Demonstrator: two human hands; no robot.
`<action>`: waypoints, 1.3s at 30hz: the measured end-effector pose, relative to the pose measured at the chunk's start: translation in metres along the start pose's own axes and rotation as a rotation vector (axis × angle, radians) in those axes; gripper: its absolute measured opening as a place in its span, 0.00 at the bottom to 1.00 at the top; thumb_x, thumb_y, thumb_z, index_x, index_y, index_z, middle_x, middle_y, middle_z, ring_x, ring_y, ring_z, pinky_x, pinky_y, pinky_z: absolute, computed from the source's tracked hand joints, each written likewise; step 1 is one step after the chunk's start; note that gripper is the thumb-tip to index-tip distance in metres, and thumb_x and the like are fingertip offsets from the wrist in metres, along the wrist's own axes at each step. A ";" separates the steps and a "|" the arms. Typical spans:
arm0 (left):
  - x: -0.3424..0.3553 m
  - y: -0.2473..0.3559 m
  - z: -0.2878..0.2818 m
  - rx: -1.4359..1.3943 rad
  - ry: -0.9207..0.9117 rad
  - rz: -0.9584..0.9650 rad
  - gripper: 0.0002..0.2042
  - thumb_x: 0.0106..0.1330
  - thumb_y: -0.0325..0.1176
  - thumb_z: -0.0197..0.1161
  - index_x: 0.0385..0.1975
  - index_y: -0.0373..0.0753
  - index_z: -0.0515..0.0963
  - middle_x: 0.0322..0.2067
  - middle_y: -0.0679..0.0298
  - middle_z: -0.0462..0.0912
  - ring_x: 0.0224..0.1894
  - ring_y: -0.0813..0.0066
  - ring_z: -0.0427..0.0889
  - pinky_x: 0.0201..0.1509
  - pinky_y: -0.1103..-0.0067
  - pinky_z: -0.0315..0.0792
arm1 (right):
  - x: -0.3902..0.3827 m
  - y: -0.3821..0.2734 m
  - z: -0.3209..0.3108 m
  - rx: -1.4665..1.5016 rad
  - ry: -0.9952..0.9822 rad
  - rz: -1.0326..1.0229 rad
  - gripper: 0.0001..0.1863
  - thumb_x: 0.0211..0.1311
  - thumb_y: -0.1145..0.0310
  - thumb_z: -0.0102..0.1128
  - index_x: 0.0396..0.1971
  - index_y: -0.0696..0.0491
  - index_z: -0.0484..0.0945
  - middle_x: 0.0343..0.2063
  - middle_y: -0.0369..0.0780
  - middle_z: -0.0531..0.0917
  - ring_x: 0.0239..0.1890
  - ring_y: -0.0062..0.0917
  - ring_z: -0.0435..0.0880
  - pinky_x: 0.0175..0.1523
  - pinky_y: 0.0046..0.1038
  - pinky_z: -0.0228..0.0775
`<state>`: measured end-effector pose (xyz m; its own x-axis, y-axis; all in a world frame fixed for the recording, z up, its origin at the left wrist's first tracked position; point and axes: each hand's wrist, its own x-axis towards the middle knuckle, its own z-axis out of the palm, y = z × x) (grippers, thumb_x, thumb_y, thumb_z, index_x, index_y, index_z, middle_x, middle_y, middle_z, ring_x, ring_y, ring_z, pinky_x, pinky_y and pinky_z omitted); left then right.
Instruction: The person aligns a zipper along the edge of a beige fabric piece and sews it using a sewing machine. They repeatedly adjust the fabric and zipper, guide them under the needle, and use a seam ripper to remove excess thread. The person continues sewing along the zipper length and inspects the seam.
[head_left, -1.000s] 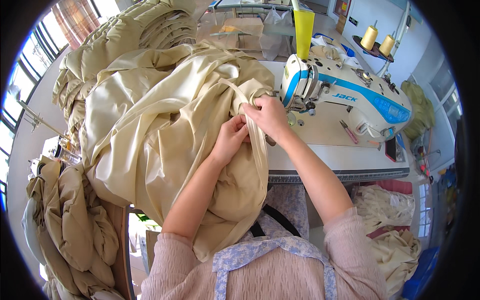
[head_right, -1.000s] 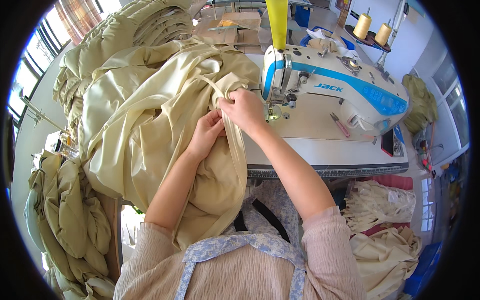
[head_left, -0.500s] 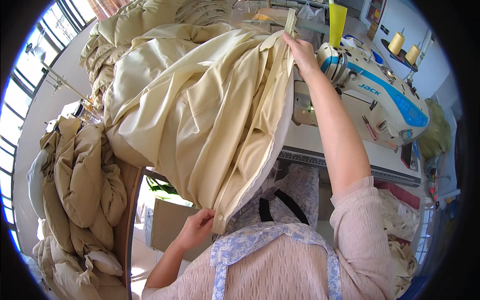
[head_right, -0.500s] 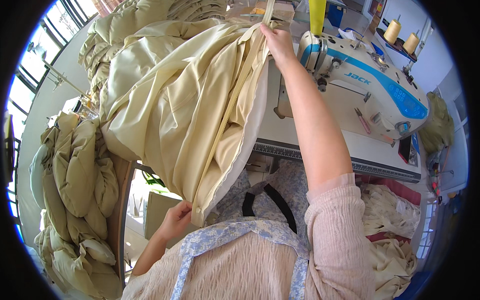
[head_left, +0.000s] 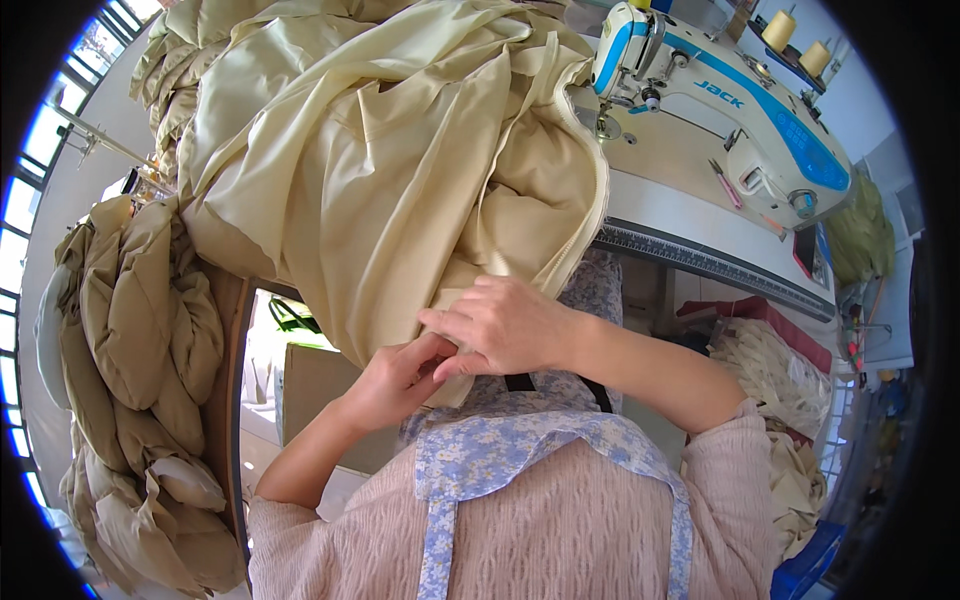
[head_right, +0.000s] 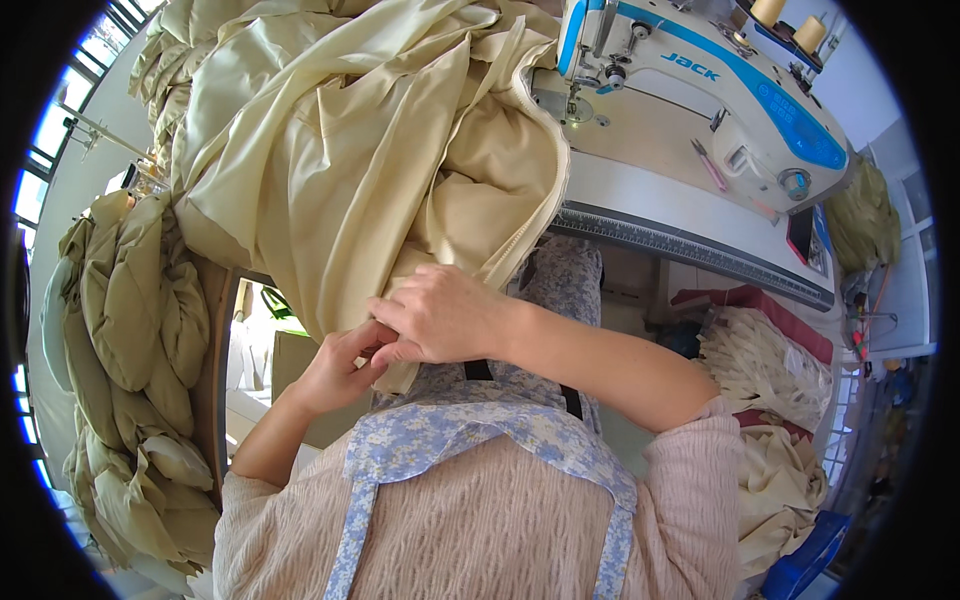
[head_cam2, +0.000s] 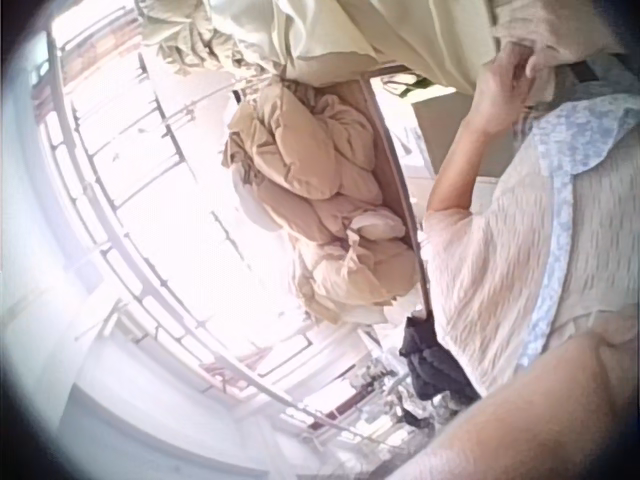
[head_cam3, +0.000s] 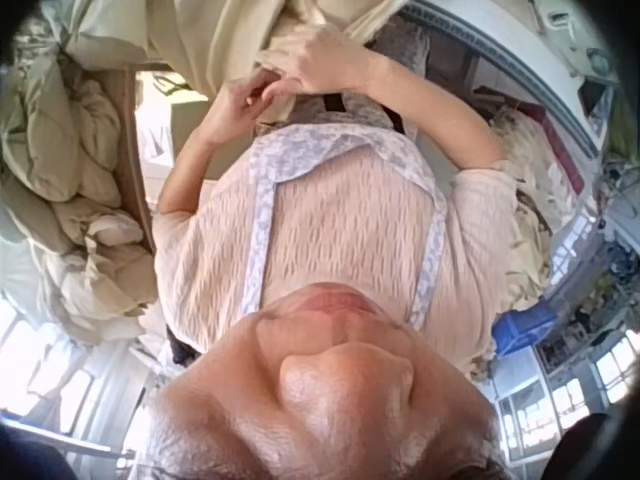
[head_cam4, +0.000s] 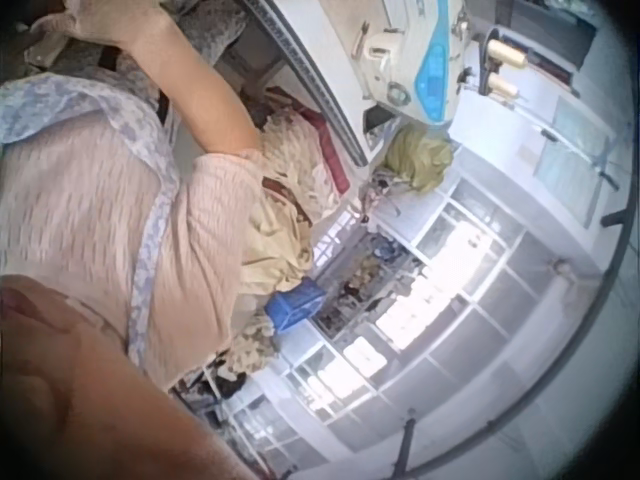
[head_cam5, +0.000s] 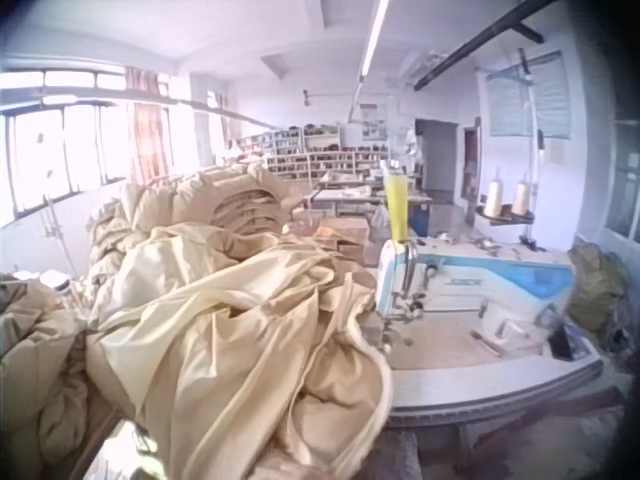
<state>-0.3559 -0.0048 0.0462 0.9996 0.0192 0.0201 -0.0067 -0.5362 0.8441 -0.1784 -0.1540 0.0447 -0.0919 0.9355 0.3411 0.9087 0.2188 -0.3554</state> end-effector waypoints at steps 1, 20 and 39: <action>-0.003 0.001 -0.002 -0.054 -0.021 -0.080 0.07 0.72 0.25 0.63 0.46 0.31 0.76 0.31 0.58 0.84 0.32 0.70 0.84 0.40 0.75 0.79 | -0.002 0.007 -0.005 -0.008 0.195 -0.088 0.23 0.65 0.46 0.65 0.26 0.52 0.79 0.17 0.37 0.81 0.23 0.35 0.84 0.35 0.37 0.75; 0.041 0.017 -0.072 -0.293 -0.218 -0.133 0.07 0.77 0.30 0.61 0.43 0.32 0.78 0.35 0.67 0.83 0.37 0.79 0.82 0.42 0.81 0.77 | -0.026 0.008 -0.062 0.152 0.316 0.120 0.19 0.63 0.53 0.70 0.44 0.53 0.84 0.34 0.40 0.86 0.48 0.39 0.83 0.61 0.39 0.70; 0.051 0.014 0.006 0.204 -0.492 -0.180 0.21 0.72 0.52 0.64 0.47 0.38 0.84 0.28 0.52 0.85 0.32 0.56 0.85 0.39 0.66 0.76 | -0.025 -0.019 -0.055 0.726 0.721 0.410 0.14 0.77 0.66 0.58 0.29 0.57 0.78 0.20 0.34 0.76 0.21 0.16 0.71 0.26 0.24 0.63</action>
<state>-0.3052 -0.0165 0.0559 0.8794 -0.2441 -0.4088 0.1219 -0.7145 0.6889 -0.1712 -0.1963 0.0905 0.6358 0.6448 0.4243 0.3387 0.2609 -0.9040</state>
